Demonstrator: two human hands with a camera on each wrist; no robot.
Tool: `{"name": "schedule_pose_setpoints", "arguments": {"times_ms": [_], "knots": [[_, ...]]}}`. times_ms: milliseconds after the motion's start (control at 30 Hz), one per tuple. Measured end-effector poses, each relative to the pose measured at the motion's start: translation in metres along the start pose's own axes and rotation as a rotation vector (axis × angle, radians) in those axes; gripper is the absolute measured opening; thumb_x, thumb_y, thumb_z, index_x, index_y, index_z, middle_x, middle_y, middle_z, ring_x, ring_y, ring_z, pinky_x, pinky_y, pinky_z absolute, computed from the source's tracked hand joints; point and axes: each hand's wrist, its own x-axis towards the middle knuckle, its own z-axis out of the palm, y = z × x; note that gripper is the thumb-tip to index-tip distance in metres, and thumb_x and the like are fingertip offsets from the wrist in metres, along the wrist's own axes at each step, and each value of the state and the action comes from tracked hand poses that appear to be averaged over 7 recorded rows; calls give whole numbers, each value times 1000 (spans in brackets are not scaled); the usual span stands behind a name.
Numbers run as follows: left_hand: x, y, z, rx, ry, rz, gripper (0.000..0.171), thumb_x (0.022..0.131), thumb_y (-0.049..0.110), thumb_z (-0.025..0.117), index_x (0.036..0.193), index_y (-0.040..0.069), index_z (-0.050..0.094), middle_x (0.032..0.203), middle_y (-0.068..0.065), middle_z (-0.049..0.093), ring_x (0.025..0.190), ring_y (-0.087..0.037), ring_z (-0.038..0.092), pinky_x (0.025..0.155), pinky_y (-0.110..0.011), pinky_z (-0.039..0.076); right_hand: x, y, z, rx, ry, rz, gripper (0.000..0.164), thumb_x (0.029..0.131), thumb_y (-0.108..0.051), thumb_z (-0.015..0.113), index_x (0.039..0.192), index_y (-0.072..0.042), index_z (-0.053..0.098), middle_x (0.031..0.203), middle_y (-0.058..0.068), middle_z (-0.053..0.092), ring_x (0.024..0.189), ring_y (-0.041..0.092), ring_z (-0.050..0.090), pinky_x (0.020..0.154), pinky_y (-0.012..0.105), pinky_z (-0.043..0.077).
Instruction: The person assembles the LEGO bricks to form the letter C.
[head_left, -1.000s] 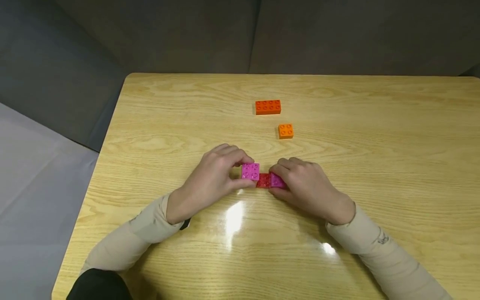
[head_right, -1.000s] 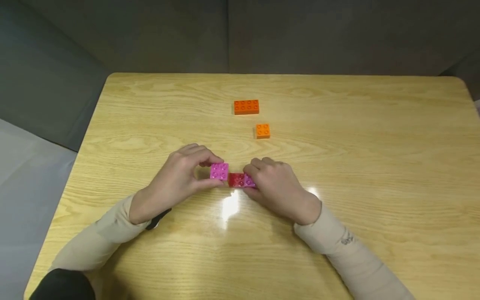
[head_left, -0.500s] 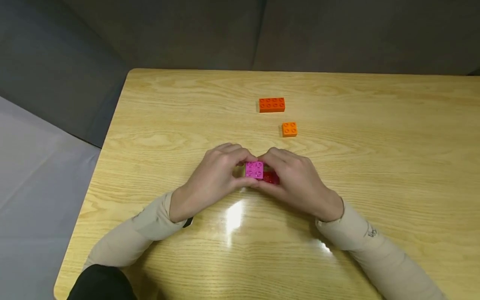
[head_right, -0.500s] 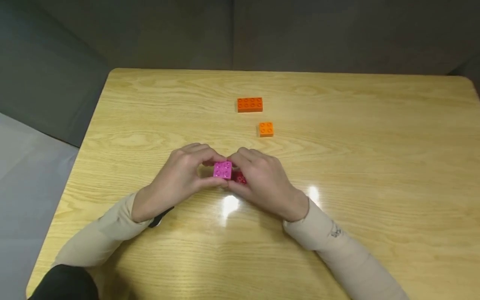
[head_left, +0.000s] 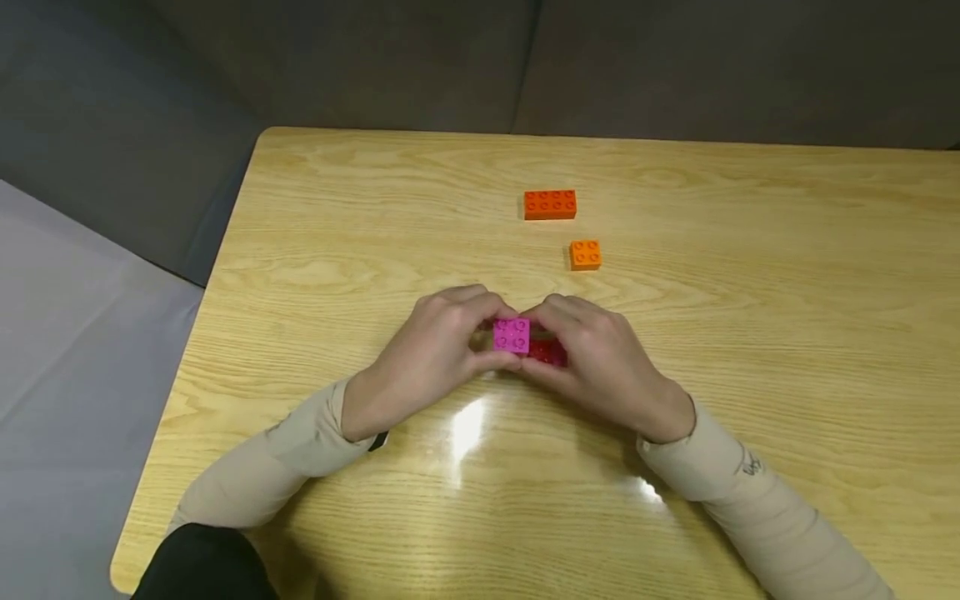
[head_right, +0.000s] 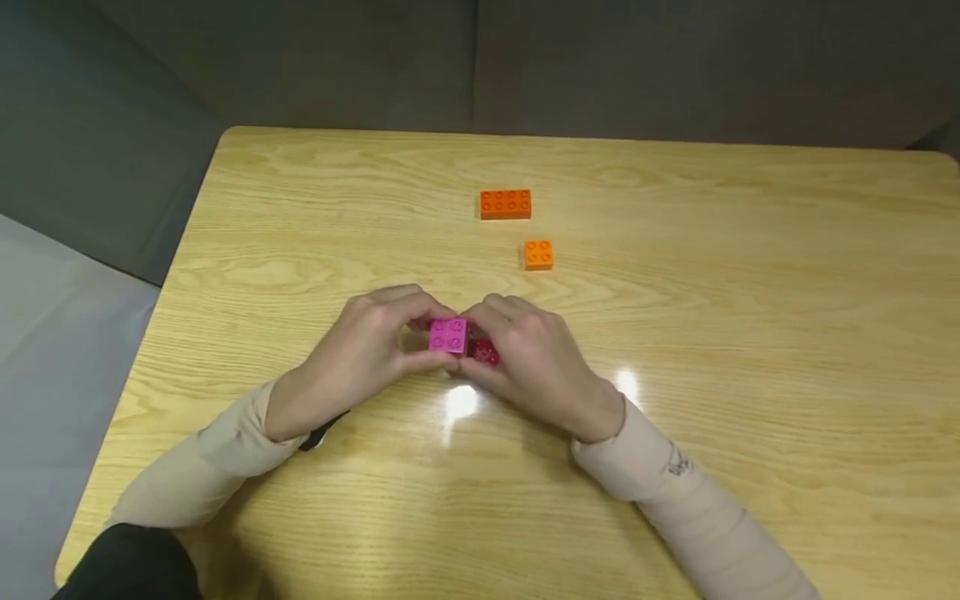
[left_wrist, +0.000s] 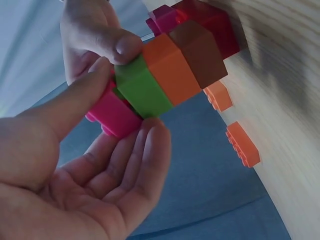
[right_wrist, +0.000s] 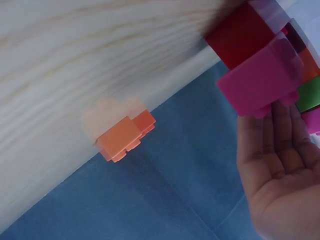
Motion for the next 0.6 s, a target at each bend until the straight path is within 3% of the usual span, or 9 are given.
{"name": "schedule_pose_setpoints", "arguments": {"times_ms": [167, 333, 600], "knots": [[0, 0, 1, 3, -8, 6, 37, 86, 16, 95, 114, -2, 78, 100, -6, 76, 84, -20, 65, 79, -29, 53, -3, 0, -6, 43, 24, 1, 41, 85, -19, 95, 116, -1, 75, 97, 6, 74, 79, 19, 67, 65, 38, 57], [1, 1, 0, 20, -12, 15, 37, 86, 18, 95, 113, -1, 78, 100, -5, 76, 87, -18, 68, 84, -30, 54, -3, 1, -14, 83, 43, -57, 37, 85, -15, 92, 117, -3, 77, 97, 4, 75, 81, 18, 68, 66, 39, 58], [2, 3, -2, 76, -18, 40, 36, 86, 19, 95, 111, -1, 78, 98, -5, 75, 89, -22, 69, 89, -34, 55, 3, -1, -18, 57, 9, -55, 33, 87, -16, 91, 114, -4, 77, 96, 4, 75, 81, 19, 68, 69, 39, 58]]}}
